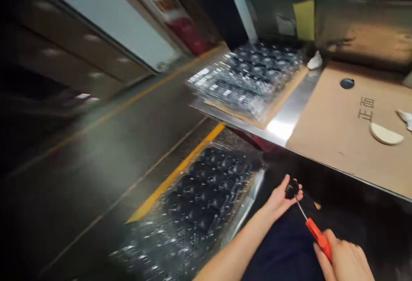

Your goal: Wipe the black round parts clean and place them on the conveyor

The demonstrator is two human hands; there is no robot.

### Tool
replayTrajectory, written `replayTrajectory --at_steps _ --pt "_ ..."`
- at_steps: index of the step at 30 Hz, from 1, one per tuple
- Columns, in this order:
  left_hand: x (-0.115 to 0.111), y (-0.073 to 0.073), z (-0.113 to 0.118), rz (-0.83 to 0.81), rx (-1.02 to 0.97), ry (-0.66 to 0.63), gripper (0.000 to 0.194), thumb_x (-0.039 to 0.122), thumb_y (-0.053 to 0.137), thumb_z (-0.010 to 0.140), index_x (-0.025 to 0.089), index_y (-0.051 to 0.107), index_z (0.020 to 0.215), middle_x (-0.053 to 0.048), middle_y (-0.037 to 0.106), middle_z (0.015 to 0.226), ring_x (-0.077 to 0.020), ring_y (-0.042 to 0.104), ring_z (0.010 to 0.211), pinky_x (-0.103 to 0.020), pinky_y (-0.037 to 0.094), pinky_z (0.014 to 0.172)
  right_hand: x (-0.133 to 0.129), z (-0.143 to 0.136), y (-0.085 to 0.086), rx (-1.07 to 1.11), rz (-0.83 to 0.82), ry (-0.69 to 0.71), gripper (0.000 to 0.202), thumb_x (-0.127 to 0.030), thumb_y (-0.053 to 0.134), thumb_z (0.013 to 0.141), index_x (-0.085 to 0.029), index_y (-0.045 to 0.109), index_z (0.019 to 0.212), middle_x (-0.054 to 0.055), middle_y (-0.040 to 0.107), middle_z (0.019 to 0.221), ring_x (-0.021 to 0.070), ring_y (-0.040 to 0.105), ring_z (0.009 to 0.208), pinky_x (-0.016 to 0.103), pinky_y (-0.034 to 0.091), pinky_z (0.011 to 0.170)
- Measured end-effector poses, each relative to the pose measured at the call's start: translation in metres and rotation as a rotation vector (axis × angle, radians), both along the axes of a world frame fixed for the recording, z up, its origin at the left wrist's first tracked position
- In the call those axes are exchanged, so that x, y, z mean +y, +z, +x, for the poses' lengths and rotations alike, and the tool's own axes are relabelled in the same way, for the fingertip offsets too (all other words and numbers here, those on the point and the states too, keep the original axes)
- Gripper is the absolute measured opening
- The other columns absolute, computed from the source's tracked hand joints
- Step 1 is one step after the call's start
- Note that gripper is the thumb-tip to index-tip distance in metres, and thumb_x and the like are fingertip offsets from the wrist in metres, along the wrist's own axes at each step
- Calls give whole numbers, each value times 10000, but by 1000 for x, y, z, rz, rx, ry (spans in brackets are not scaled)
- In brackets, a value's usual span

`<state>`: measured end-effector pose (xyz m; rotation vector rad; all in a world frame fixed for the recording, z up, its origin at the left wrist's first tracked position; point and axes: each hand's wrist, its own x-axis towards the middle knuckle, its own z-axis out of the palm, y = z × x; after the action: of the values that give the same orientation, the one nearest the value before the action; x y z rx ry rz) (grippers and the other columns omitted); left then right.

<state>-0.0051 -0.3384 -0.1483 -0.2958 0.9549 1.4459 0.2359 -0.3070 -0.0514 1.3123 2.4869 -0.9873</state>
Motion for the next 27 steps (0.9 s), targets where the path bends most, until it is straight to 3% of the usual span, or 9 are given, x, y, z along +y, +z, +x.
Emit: replayTrajectory --at_steps 2,6,12,20,24,27 --pt "-3 3 -1 -47 -153 32 436 517 541 979 94 572 1082 -133 682 927 -183 681 757 -349 582 749 -2 -2 4 -39 6 126 329 -564 443 952 -288 565 821 3 621 590 243 667 542 322 403 528" --pt "-10 9 4 -99 -276 63 422 492 549 983 81 598 1069 -145 701 938 -194 704 781 -340 611 749 -3 -4 18 -95 69 257 269 -419 400 1013 -242 498 837 -22 601 569 201 633 505 296 292 528" --pt "-6 10 10 -190 -315 79 394 448 527 998 67 620 1040 -179 708 966 -216 726 802 -332 637 714 -5 -2 23 -169 56 257 282 -408 372 1042 -232 492 857 -17 601 605 198 619 546 285 304 582" --pt "-4 4 7 -166 -269 69 403 460 522 998 74 620 1055 -174 710 979 -202 722 780 -315 631 697 -8 -1 22 -200 -64 200 335 -464 334 1046 -232 480 854 -5 602 656 193 594 598 283 303 625" --pt "-9 -2 8 -111 -33 -31 438 502 611 945 119 610 1156 -155 705 1056 -196 715 824 -334 619 724 -1 4 24 -204 -139 125 370 -514 313 1044 -233 480 871 -9 574 649 188 569 607 279 288 620" --pt "-15 -8 12 -30 415 -235 520 513 717 857 195 600 1251 -123 685 1151 -220 699 931 -350 610 732 10 9 29 -166 -177 40 420 -569 297 1043 -235 490 877 -14 557 654 172 538 600 269 287 608"
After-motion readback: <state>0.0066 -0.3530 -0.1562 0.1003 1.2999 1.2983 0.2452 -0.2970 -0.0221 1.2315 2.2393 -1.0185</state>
